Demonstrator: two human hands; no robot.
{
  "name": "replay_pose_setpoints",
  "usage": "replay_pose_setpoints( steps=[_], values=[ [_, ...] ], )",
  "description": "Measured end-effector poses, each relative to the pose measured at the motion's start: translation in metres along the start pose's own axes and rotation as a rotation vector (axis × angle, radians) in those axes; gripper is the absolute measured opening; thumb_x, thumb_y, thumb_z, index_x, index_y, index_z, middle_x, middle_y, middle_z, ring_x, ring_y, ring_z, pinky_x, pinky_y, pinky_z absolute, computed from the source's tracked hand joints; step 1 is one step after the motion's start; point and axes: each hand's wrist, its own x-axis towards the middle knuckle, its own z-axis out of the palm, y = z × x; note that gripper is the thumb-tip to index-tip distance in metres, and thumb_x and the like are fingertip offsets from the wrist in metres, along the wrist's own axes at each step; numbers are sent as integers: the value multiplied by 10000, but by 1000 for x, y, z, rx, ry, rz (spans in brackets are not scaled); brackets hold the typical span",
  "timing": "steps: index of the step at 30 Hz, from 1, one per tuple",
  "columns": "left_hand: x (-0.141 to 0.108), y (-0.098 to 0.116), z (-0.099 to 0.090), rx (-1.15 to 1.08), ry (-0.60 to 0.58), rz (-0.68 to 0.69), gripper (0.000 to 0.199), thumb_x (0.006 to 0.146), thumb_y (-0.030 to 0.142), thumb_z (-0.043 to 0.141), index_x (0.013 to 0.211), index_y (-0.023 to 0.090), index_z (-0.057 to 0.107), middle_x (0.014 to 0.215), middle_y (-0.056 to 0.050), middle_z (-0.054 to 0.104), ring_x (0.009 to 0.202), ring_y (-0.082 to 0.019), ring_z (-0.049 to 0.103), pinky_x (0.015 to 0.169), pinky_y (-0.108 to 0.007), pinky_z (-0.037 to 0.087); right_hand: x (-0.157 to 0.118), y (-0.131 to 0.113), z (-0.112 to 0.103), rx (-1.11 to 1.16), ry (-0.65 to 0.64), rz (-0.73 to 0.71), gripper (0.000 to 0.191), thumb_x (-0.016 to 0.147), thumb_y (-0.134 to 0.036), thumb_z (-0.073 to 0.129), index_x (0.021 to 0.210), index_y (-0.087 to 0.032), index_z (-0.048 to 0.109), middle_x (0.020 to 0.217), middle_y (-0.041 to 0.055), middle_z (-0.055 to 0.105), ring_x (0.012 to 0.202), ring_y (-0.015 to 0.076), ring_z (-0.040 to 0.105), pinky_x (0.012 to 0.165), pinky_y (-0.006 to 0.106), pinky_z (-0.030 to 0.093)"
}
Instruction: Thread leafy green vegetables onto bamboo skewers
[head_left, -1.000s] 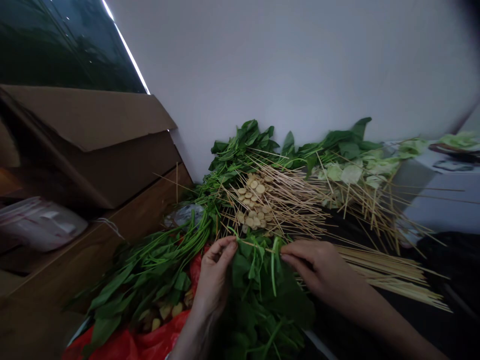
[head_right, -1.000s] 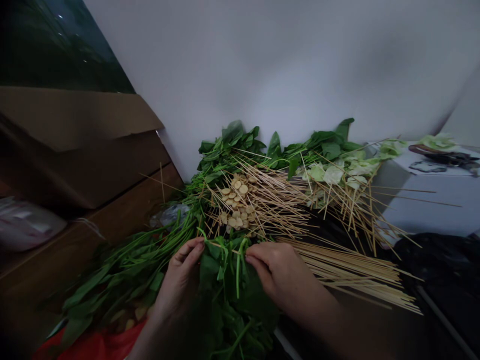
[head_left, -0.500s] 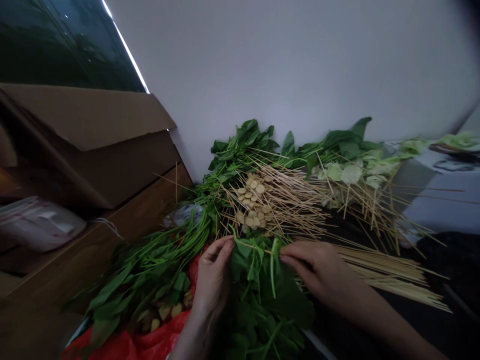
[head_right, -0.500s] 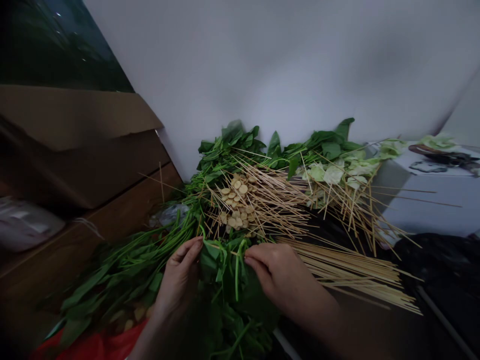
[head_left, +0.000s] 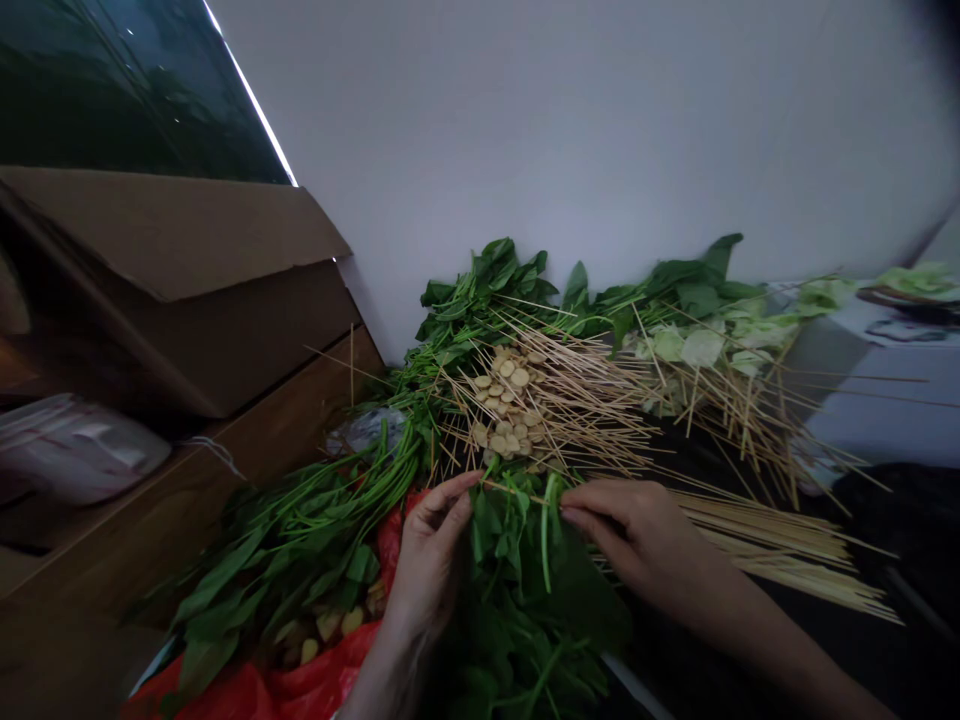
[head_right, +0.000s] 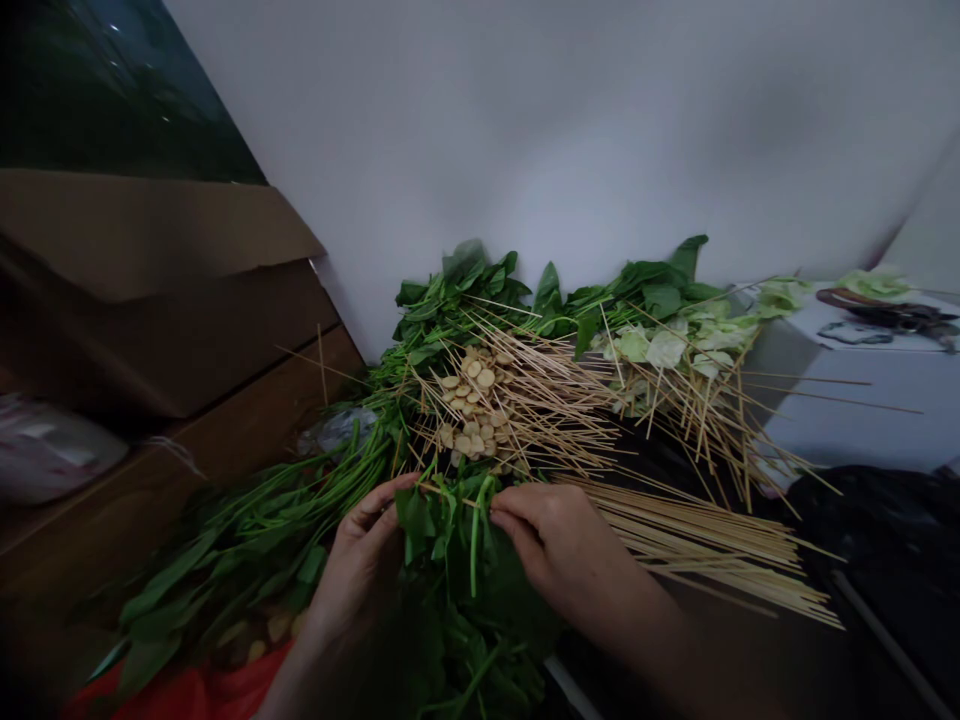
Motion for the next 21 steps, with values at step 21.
replay_pose_setpoints(
  steps=[21],
  values=[
    [2,6,5,-126,88,-80,370,460,254,939,772,172,757,755,-17,742,684,-120,672,661,-209,540,-3,-1,2,-41,-25,-11,258,957,-189,466,809,-200,677,749,3,679,677,128,602,645,251,400]
  ],
)
